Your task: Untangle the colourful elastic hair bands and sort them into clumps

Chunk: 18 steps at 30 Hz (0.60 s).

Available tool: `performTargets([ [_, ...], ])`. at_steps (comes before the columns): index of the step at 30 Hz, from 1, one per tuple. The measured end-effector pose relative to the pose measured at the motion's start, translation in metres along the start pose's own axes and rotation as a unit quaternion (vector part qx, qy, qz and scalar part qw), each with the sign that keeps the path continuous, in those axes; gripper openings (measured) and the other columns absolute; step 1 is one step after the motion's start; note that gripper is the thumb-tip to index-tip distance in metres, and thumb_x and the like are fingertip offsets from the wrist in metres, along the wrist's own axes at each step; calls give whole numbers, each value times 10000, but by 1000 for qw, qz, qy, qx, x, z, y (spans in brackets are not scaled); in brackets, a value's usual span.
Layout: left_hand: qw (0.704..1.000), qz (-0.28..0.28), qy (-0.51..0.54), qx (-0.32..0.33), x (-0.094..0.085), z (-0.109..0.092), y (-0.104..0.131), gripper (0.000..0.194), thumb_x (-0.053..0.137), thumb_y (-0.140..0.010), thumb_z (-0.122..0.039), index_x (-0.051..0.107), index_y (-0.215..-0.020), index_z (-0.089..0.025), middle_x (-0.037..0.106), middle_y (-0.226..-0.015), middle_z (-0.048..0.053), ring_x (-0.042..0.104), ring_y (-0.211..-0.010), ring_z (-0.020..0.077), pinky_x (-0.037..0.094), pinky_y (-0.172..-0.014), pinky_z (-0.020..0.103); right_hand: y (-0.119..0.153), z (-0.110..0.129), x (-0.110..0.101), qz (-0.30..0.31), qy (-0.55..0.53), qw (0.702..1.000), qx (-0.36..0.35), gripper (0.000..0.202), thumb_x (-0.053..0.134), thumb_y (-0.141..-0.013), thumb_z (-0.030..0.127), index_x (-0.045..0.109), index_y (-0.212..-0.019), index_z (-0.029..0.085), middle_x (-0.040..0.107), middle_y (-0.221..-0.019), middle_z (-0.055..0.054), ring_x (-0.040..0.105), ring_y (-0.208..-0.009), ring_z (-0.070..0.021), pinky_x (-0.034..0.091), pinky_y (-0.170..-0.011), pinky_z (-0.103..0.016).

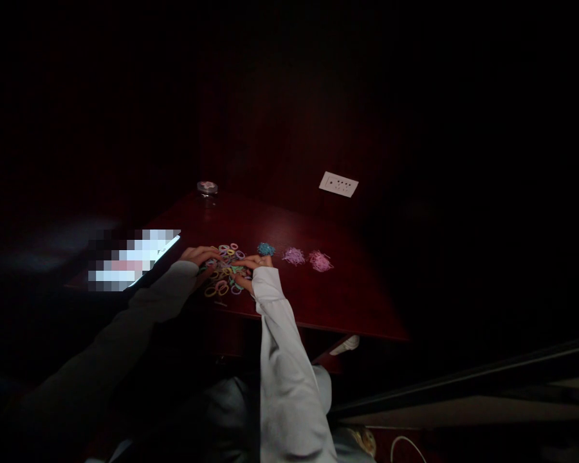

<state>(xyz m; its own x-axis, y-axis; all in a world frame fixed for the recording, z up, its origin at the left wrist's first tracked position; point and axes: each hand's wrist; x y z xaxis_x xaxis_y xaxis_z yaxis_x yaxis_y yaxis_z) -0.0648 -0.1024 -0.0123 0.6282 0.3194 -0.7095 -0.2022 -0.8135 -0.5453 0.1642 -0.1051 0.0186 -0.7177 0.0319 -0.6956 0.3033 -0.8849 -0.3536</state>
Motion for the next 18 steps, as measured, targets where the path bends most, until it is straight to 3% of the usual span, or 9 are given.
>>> performTargets([
  [7, 1000, 15, 10, 1, -3, 2, -2, 331, 498, -961, -357, 763, -1146, -285, 726, -1229, 56, 605, -1082, 272, 485, -1026, 423, -6, -6, 2, -53, -29, 997, 51, 82, 744, -831, 259, 823, -849, 271, 741, -837, -32, 588, -1024, -249, 472, -967, -372],
  [18, 999, 15, 50, -10, -1, 5, -5, 359, 433, -959, -309, 733, -1140, -227, 714, -1233, 71, 649, -1057, 237, 512, -999, 356, -4, -8, 2, -96, -65, 991, 64, 172, 665, -888, 301, 815, -950, 243, 757, -887, -40, 604, -1022, -237, 496, -914, -338],
])
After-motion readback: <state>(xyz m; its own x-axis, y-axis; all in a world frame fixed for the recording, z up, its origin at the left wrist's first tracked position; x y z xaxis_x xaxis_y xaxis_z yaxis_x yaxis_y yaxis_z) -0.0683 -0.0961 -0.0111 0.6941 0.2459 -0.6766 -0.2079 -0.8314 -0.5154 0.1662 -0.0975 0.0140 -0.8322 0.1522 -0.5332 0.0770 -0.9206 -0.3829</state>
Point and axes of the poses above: each hand's wrist, its own y-axis away from the middle knuckle, its own x-axis out of the palm, z = x × y
